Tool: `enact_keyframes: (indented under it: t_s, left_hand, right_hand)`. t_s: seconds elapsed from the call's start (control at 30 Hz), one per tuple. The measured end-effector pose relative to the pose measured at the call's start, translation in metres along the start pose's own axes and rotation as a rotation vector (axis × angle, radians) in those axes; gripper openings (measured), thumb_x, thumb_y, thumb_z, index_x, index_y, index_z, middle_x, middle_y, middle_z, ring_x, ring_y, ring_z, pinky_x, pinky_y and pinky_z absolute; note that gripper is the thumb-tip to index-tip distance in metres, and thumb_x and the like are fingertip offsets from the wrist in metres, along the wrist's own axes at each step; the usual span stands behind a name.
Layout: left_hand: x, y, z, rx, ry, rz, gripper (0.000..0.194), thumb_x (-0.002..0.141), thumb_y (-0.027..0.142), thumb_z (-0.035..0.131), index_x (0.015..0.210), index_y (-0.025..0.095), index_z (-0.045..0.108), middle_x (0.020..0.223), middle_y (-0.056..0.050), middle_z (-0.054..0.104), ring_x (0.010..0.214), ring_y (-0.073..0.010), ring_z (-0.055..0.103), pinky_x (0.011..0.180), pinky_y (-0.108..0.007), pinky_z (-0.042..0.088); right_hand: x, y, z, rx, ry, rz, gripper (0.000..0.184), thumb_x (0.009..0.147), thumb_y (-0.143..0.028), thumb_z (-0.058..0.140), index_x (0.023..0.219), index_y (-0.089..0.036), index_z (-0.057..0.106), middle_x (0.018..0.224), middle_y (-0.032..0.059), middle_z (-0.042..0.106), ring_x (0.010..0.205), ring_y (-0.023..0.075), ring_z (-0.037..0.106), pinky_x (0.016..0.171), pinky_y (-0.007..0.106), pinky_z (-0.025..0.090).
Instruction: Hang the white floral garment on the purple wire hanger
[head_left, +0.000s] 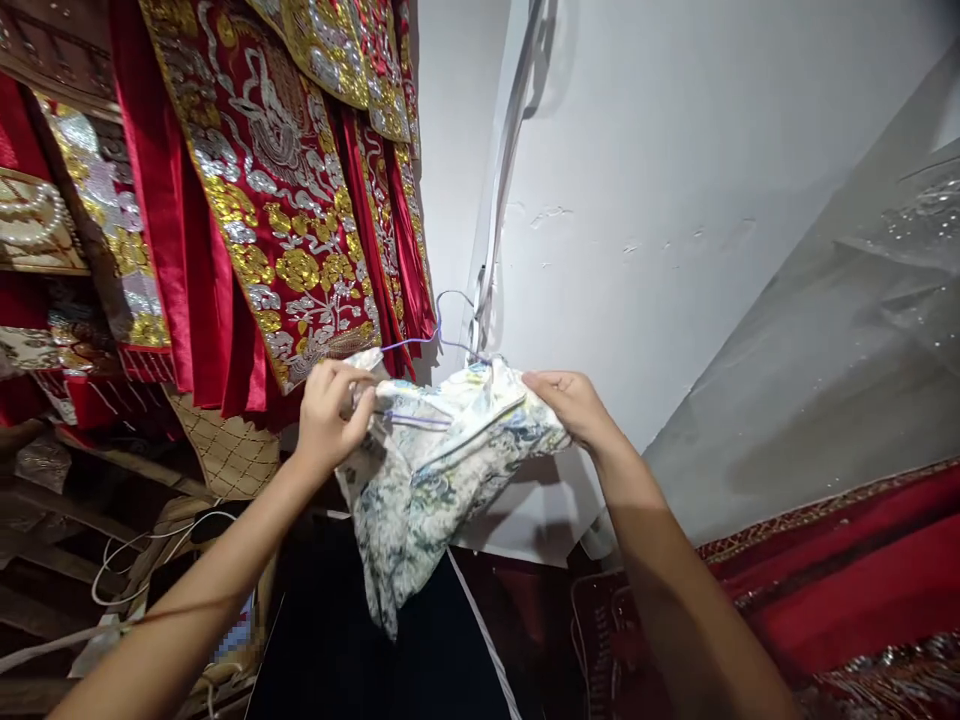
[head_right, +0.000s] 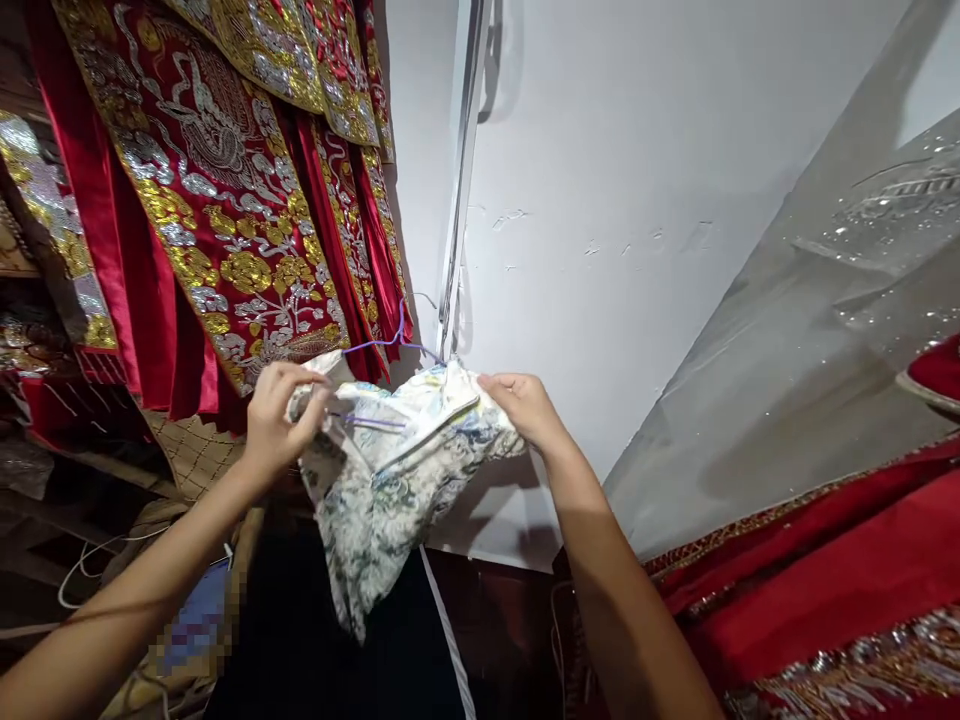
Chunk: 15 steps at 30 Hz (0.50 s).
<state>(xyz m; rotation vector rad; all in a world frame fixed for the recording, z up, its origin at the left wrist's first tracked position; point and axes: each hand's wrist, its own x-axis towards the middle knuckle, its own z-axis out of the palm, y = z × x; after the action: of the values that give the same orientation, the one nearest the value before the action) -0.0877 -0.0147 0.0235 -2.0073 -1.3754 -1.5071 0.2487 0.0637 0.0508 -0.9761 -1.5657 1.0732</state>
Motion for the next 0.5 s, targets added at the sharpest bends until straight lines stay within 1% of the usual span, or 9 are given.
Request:
enact_keyframes:
  t_s: [0.03, 0.07, 0.17, 0.2, 0.23, 0.33, 0.4, 0.43, 0.5]
  left_hand:
    - [-0.009, 0.003, 0.005, -0.018, -0.067, -0.008, 0.019, 0.093, 0.030, 0.051, 0.105, 0.021, 0.063, 0.104, -0.010, 0.066, 0.100, -0.0249, 0.061, 0.091, -0.038, 0.046]
    - [-0.018, 0.006, 0.012, -0.046, -0.195, -0.016, 0.023, 0.095, 0.030, 0.048, 0.110, 0.021, 0.062, 0.099, -0.009, 0.067, 0.093, -0.0236, 0.062, 0.086, -0.035, 0.047]
    - [-0.048, 0.013, 0.037, -0.123, -0.665, -0.056, 0.038, 0.098, 0.032, 0.042, 0.134, 0.028, 0.052, 0.090, -0.004, 0.069, 0.078, -0.0217, 0.063, 0.072, -0.030, 0.045]
    - [-0.059, 0.015, 0.047, -0.134, -0.770, -0.083, 0.040, 0.098, 0.034, 0.043, 0.136, 0.029, 0.051, 0.085, -0.003, 0.068, 0.074, -0.0222, 0.063, 0.069, -0.030, 0.043]
    - [-0.069, 0.016, 0.059, -0.144, -0.838, -0.114, 0.038, 0.097, 0.036, 0.045, 0.133, 0.028, 0.053, 0.080, -0.003, 0.067, 0.073, -0.0229, 0.062, 0.068, -0.030, 0.042]
    - [-0.099, 0.020, 0.089, -0.170, -0.888, -0.201, 0.023, 0.094, 0.040, 0.049, 0.105, 0.024, 0.062, 0.074, -0.004, 0.063, 0.075, -0.0252, 0.062, 0.068, -0.030, 0.041]
    - [-0.117, 0.025, 0.102, -0.188, -0.866, -0.243, 0.025, 0.097, 0.040, 0.043, 0.094, 0.023, 0.060, 0.080, -0.006, 0.064, 0.081, -0.0258, 0.062, 0.070, -0.031, 0.042]
    - [-0.125, 0.028, 0.106, -0.203, -0.855, -0.266, 0.028, 0.099, 0.039, 0.037, 0.092, 0.023, 0.059, 0.083, -0.007, 0.065, 0.081, -0.0255, 0.062, 0.071, -0.032, 0.042]
    - [-0.140, 0.036, 0.109, -0.246, -0.838, -0.313, 0.036, 0.102, 0.037, 0.026, 0.095, 0.023, 0.058, 0.082, -0.006, 0.065, 0.077, -0.0236, 0.062, 0.070, -0.032, 0.043]
  right_hand:
    - [0.003, 0.006, -0.005, 0.032, 0.024, 0.018, 0.042, 0.069, -0.057, 0.080, 0.071, -0.015, 0.075, 0.064, 0.0052, 0.071, 0.051, 0.0168, 0.059, 0.049, 0.026, 0.044]
    - [0.003, 0.013, -0.009, 0.062, 0.050, 0.032, 0.043, 0.068, -0.057, 0.081, 0.073, -0.015, 0.076, 0.065, 0.0057, 0.072, 0.052, 0.0177, 0.060, 0.049, 0.027, 0.045]
    - [-0.017, 0.042, -0.017, 0.138, 0.106, 0.063, 0.043, 0.068, -0.057, 0.081, 0.079, -0.015, 0.077, 0.069, 0.0063, 0.074, 0.056, 0.0204, 0.064, 0.053, 0.029, 0.049]
    - [-0.026, 0.052, -0.018, 0.161, 0.123, 0.066, 0.043, 0.069, -0.057, 0.080, 0.081, -0.016, 0.076, 0.070, 0.0063, 0.074, 0.058, 0.0210, 0.065, 0.054, 0.030, 0.049]
    - [-0.033, 0.061, -0.019, 0.184, 0.144, 0.064, 0.043, 0.070, -0.057, 0.080, 0.083, -0.016, 0.076, 0.071, 0.0061, 0.074, 0.060, 0.0215, 0.066, 0.055, 0.030, 0.050]
    - [-0.042, 0.083, -0.022, 0.237, 0.242, 0.031, 0.041, 0.074, -0.056, 0.077, 0.087, -0.017, 0.074, 0.074, 0.0057, 0.074, 0.066, 0.0228, 0.068, 0.060, 0.032, 0.051]
    - [-0.043, 0.097, -0.024, 0.216, 0.358, 0.000, 0.041, 0.076, -0.056, 0.074, 0.088, -0.016, 0.072, 0.077, 0.0063, 0.073, 0.072, 0.0235, 0.067, 0.065, 0.033, 0.052]
    - [-0.046, 0.106, -0.022, 0.174, 0.459, -0.023, 0.041, 0.077, -0.055, 0.073, 0.089, -0.016, 0.070, 0.080, 0.0069, 0.073, 0.076, 0.0237, 0.067, 0.068, 0.033, 0.052]
    - [-0.061, 0.126, -0.009, 0.034, 0.751, -0.081, 0.039, 0.078, -0.052, 0.070, 0.094, -0.017, 0.066, 0.090, 0.0083, 0.071, 0.086, 0.0241, 0.066, 0.075, 0.034, 0.052]
